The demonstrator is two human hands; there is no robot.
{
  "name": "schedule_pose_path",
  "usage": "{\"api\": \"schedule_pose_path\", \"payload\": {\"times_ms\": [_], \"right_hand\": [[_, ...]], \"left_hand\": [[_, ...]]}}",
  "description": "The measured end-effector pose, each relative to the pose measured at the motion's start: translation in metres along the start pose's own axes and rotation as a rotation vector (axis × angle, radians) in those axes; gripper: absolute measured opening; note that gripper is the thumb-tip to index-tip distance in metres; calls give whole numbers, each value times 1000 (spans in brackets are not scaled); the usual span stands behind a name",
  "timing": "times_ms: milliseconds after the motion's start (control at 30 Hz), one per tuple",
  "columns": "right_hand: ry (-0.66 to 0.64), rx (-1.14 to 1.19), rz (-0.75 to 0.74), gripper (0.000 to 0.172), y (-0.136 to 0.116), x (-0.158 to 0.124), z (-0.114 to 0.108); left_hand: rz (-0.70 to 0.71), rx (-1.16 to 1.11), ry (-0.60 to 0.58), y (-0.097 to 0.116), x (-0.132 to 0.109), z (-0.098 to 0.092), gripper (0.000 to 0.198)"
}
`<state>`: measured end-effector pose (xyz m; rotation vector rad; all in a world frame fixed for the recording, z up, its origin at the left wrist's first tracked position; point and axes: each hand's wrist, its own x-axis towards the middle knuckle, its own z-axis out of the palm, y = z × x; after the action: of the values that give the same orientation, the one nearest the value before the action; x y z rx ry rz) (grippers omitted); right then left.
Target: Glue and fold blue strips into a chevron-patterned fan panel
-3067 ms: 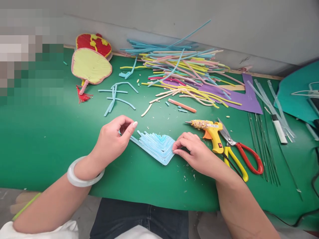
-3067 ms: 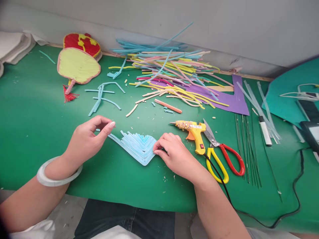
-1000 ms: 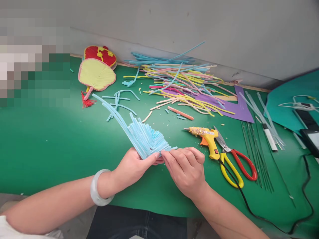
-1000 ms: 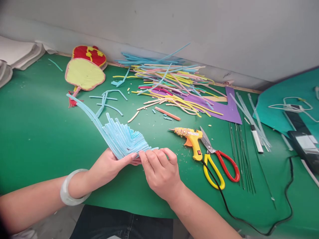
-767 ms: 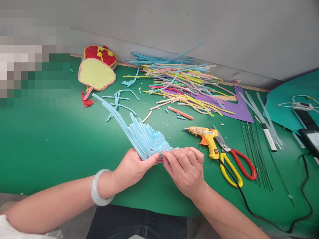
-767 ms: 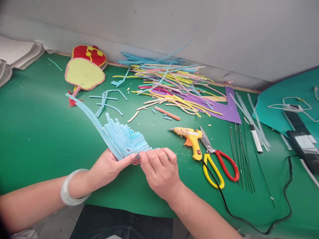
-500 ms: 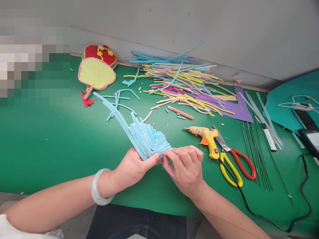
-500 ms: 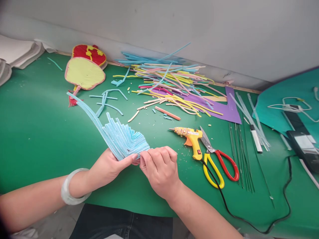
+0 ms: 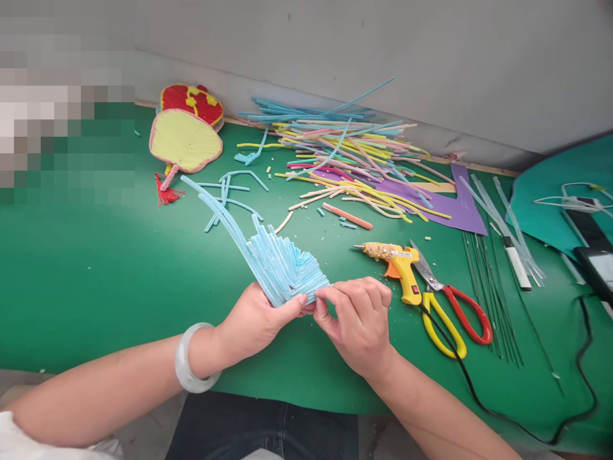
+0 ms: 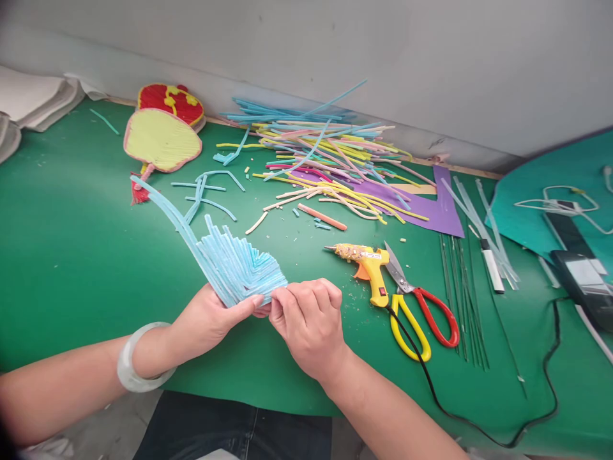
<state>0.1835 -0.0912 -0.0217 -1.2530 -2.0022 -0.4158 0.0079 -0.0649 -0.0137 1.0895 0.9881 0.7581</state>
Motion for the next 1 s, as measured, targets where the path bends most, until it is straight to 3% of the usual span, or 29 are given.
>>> {"api": "schedule_pose_path", "payload": {"times_ms": [233, 400, 567, 867, 1000], "right_hand": [[52, -53, 140, 16, 15, -1, -3], [61, 23, 253, 20, 30, -3, 0], [65, 95, 442, 8, 43, -2, 3], [23, 262, 777, 38, 51, -1, -1], [20, 655, 931, 50, 47, 0, 2]], "left_hand": [[-106, -115, 3, 2, 2, -1, 44], [-146, -147, -51, 1, 5, -2, 45], [-168, -162, -80, 3, 6, -2, 46], [-158, -146, -149, 3, 4, -4, 46], [-147, -157, -165, 2, 4, -4, 47]]}}
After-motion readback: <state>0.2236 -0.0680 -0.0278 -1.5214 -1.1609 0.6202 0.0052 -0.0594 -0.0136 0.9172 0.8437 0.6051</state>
